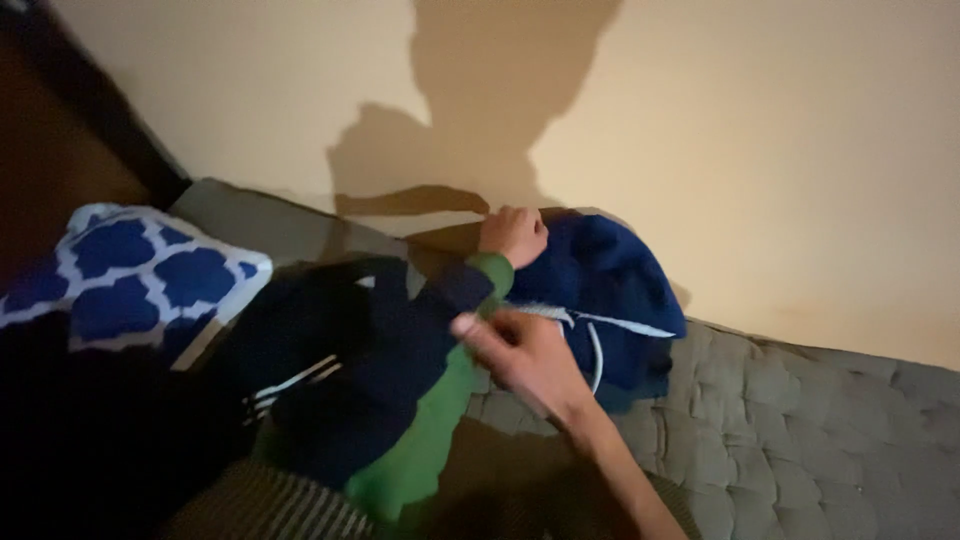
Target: Folding a pair of pants and two hoodies on a bed.
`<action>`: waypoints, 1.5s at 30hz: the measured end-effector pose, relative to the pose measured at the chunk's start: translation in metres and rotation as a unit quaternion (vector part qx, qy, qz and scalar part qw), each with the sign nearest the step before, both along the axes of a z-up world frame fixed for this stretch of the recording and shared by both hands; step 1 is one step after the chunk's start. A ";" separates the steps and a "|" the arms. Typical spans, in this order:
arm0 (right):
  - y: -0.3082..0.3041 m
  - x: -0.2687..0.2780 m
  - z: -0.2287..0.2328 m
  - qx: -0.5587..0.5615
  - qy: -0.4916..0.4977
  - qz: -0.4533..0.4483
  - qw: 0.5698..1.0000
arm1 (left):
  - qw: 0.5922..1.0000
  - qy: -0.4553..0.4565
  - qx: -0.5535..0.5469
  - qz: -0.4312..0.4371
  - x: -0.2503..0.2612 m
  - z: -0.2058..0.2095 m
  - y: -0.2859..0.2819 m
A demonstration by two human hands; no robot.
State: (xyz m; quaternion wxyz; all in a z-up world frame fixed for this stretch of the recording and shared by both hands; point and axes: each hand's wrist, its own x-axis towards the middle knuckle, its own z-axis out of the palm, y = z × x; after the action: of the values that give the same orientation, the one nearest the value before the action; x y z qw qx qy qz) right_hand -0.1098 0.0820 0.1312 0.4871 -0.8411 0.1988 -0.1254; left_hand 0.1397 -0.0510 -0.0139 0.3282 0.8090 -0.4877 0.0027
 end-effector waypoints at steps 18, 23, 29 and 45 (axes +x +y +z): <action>0.106 -0.039 0.031 0.178 -0.044 0.423 0.887 | 0.568 0.718 -0.375 0.150 0.125 -0.016 0.096; 0.062 0.042 -0.074 0.056 0.024 0.202 0.977 | 0.928 0.204 -0.241 0.199 -0.011 -0.051 0.227; 0.025 0.072 -0.194 0.155 0.034 -0.048 0.986 | 0.934 0.114 -0.019 0.339 -0.048 -0.060 0.394; 0.055 0.033 -0.167 0.244 0.062 -0.092 0.963 | 0.919 0.165 0.190 0.305 0.051 -0.216 0.339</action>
State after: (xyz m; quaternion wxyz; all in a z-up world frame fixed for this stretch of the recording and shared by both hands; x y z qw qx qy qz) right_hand -0.0767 0.1371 -0.0356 0.6509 -0.6807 0.3298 -0.0650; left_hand 0.1911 0.2875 -0.2297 0.2276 0.9546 -0.1475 -0.1232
